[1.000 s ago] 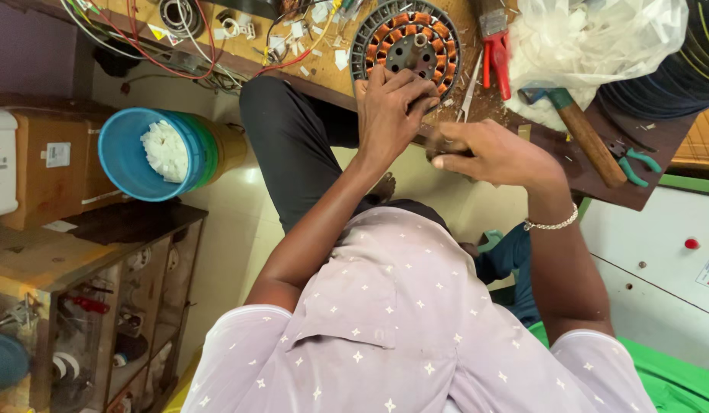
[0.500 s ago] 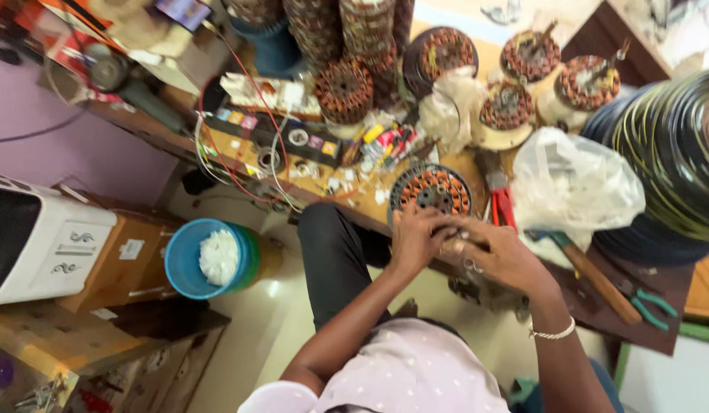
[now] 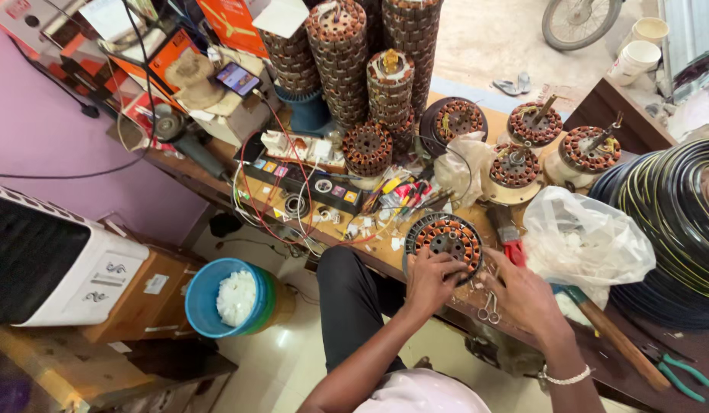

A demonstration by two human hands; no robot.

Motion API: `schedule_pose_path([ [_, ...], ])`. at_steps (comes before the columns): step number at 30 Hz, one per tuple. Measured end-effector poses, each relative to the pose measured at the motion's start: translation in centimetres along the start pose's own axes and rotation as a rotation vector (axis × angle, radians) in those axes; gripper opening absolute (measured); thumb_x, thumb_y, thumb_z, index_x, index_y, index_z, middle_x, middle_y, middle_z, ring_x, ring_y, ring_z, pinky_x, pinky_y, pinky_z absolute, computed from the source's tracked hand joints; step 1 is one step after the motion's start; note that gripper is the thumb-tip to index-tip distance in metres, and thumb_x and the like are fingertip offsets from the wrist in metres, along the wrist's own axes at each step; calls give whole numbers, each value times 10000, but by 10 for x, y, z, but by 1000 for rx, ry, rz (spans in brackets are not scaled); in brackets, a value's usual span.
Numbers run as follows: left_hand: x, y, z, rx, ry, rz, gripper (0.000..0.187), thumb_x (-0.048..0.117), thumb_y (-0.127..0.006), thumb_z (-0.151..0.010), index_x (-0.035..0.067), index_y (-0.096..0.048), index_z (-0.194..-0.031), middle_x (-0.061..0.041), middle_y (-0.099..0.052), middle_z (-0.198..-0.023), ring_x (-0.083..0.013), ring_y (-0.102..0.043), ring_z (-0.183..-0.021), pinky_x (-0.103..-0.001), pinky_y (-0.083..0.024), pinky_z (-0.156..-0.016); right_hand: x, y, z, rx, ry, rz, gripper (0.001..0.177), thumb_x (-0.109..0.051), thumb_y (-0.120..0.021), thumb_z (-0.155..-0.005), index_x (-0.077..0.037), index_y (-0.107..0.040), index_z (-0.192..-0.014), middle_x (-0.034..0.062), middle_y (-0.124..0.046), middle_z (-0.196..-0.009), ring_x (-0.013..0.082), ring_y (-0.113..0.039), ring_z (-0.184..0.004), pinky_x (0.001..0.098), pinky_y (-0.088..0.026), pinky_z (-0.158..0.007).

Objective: The person works on a motor stator, using a green-handled tool to adjust copper windings and a hammer to tap components. They also use scissors to cut a white tie and secure the windings.

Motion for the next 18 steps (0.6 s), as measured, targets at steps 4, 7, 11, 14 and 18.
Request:
schedule_pose_path([
  [4,1,4,-2,5,-3,-15,130,245,-819,-822,196,-818,-942,62,-716,-920,-215,-544,-945,-415,-350,-866,-13,-4,7,-262,204,-35,412,-433,-657,-960,-116,-654,-1222,145,-773,-926,330,-753,-855,465,-579,-775],
  [7,1,0,-3,-36,24,-31,161,264,-824,-800,203,-812,-948,61,-714,-931,-225,-541,-939,-414,-357,-857,-11,0,12,-264,188,-307,453,-400,-692,-909,-141,-655,-1278,250,-683,-798,435,-656,-779,528,-537,-708],
  [11,0,2,-1,-29,21,-29,115,265,-822,-819,210,-812,-920,74,-723,-911,-219,-550,-944,-427,-351,-863,3,4,-1,42,-8,-87,510,-340,-631,-932,-157,-560,-1403,222,-729,-823,400,-669,-783,511,-514,-728],
  [14,1,5,-5,-34,21,-24,121,275,-827,-810,219,-812,-916,70,-718,-907,-224,-552,-943,-426,-357,-853,13,-13,0,-71,112,133,255,-364,-681,-947,-132,-759,-1020,166,-750,-865,357,-697,-766,457,-529,-735],
  [18,3,0,-5,-36,21,-25,120,271,-825,-800,224,-810,-909,71,-722,-913,-222,-560,-940,-422,-359,-852,33,-32,0,-190,161,-353,308,-355,-710,-921,-94,-726,-1083,204,-733,-822,282,-626,-650,410,-557,-659],
])
Point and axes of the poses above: each hand's wrist, its own z-axis away from the middle knuckle, its own y-axis out of the back of the hand, x = y × z, the point moved 2 cm from there along -z, towards the middle knuckle
